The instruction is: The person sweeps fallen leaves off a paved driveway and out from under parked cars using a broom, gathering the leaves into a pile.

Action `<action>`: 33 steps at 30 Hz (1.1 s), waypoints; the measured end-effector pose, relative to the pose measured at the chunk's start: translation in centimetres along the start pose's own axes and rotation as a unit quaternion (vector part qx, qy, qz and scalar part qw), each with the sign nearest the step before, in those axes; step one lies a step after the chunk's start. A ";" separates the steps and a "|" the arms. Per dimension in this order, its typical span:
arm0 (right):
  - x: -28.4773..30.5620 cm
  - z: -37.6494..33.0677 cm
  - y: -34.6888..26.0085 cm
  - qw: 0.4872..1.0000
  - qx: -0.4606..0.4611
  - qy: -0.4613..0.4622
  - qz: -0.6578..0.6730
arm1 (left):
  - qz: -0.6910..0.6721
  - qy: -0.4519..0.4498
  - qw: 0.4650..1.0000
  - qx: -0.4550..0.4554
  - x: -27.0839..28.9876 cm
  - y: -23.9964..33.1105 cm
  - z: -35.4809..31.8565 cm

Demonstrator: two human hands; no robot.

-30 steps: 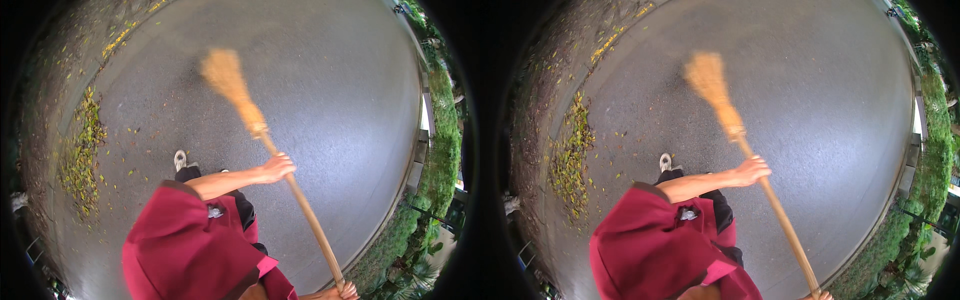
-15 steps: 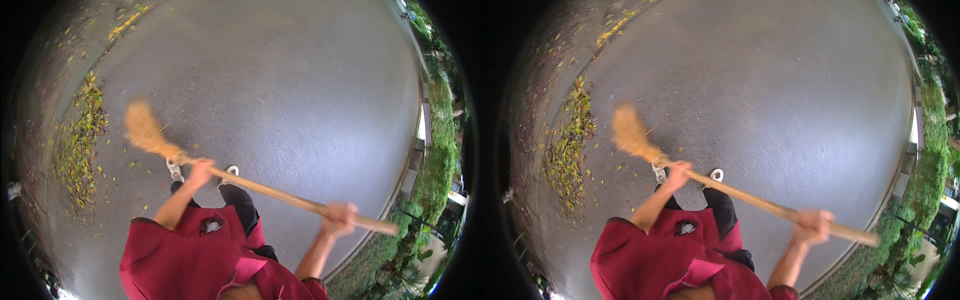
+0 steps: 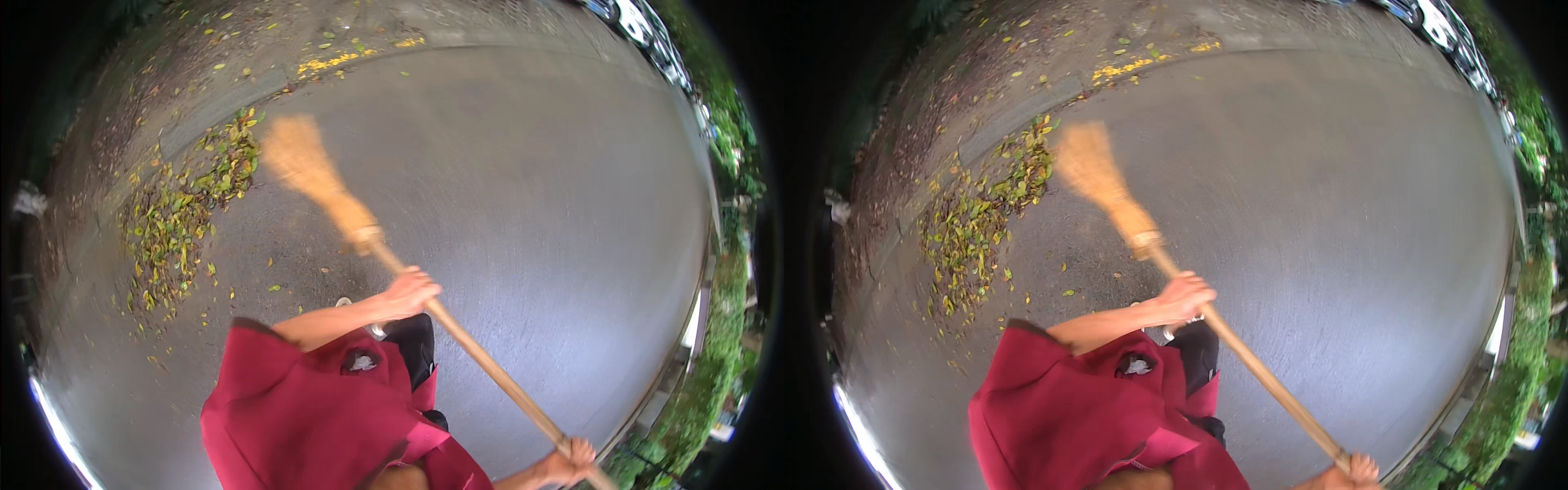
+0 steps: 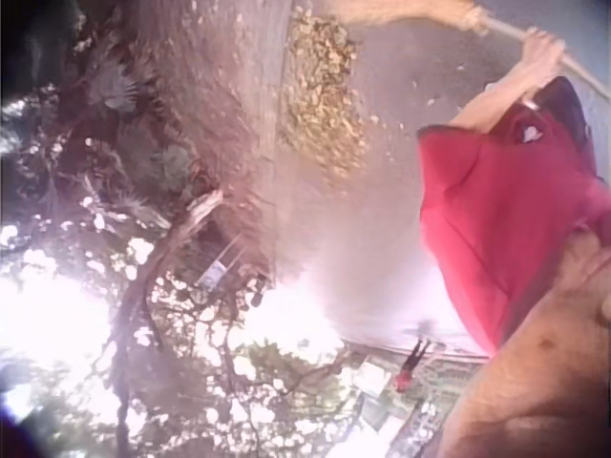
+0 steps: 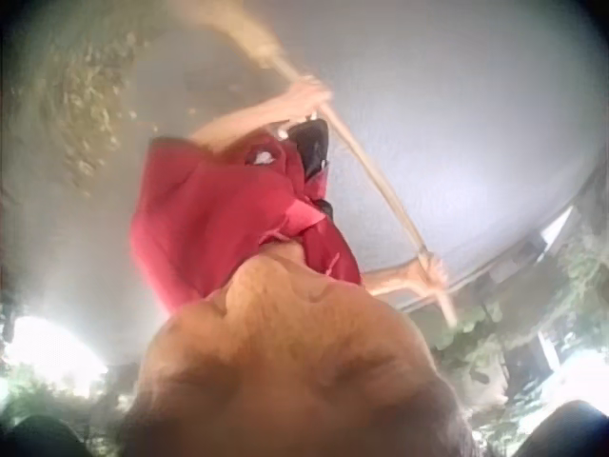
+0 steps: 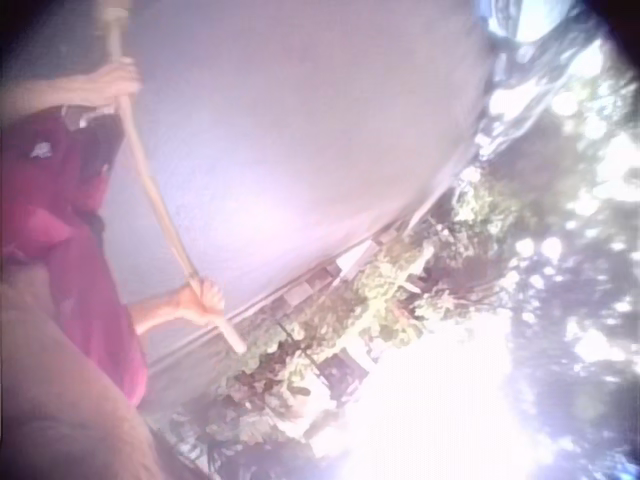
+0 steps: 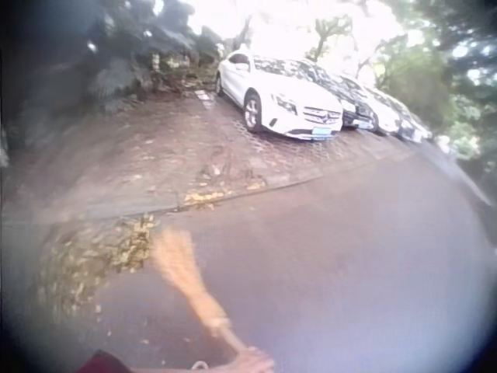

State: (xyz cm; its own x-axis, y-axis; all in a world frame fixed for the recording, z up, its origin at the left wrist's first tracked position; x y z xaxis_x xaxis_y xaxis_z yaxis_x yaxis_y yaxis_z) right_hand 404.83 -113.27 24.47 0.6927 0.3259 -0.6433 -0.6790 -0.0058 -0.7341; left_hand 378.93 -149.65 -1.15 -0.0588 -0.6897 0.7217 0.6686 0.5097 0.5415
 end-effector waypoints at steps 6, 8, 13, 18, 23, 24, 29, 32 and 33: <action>-14.1 -4.1 1.0 0.981 0.036 -0.186 -0.028 | -0.047 -0.073 0.995 -0.052 -7.4 -10.3 15.3; -18.9 -4.5 5.1 0.975 0.013 -0.219 -0.041 | -0.033 -0.119 0.992 -0.029 -8.5 -15.5 15.5; -28.2 -1.5 24.4 0.963 -0.019 -0.212 -0.164 | -0.033 0.036 0.969 0.242 1.3 -29.1 2.8; -35.4 -19.5 54.0 0.806 -0.487 -0.335 0.036 | 0.197 -0.066 0.882 0.424 12.3 -43.9 -16.1; -39.3 -10.8 55.0 0.838 -0.451 -0.303 0.050 | 0.208 -0.140 0.882 0.399 16.2 -41.9 -3.9; -38.6 -5.7 52.4 0.866 -0.403 -0.285 0.079 | 0.203 -0.149 0.901 0.354 16.2 -39.8 1.3; -35.2 8.2 25.0 0.978 0.014 -0.139 -0.158 | -0.041 -0.056 0.990 0.121 9.9 -31.3 20.2; -39.8 -1.3 18.2 0.970 0.092 -0.186 -0.128 | -0.124 0.035 0.991 -0.047 8.6 -31.0 31.4; -42.0 -4.6 20.0 0.970 0.111 -0.178 -0.124 | -0.133 0.018 0.988 -0.077 6.5 -32.2 34.4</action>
State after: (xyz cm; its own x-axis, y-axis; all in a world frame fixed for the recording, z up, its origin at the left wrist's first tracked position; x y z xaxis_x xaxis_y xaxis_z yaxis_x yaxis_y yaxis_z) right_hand 363.30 -131.38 35.82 0.7405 0.5967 -0.3092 -0.5657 0.3050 -0.7661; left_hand 331.52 -152.90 0.94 -0.2239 -0.8076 0.5456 0.7384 0.2248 0.6357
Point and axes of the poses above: each hand's wrist, its own z-axis towards the middle knuckle, its own x-axis out of the back of the hand, y = z × x, the point moved 10 cm from there along z, towards the middle knuckle, and after that the axes turned 9 degrees about z, right-handed, at the moved point
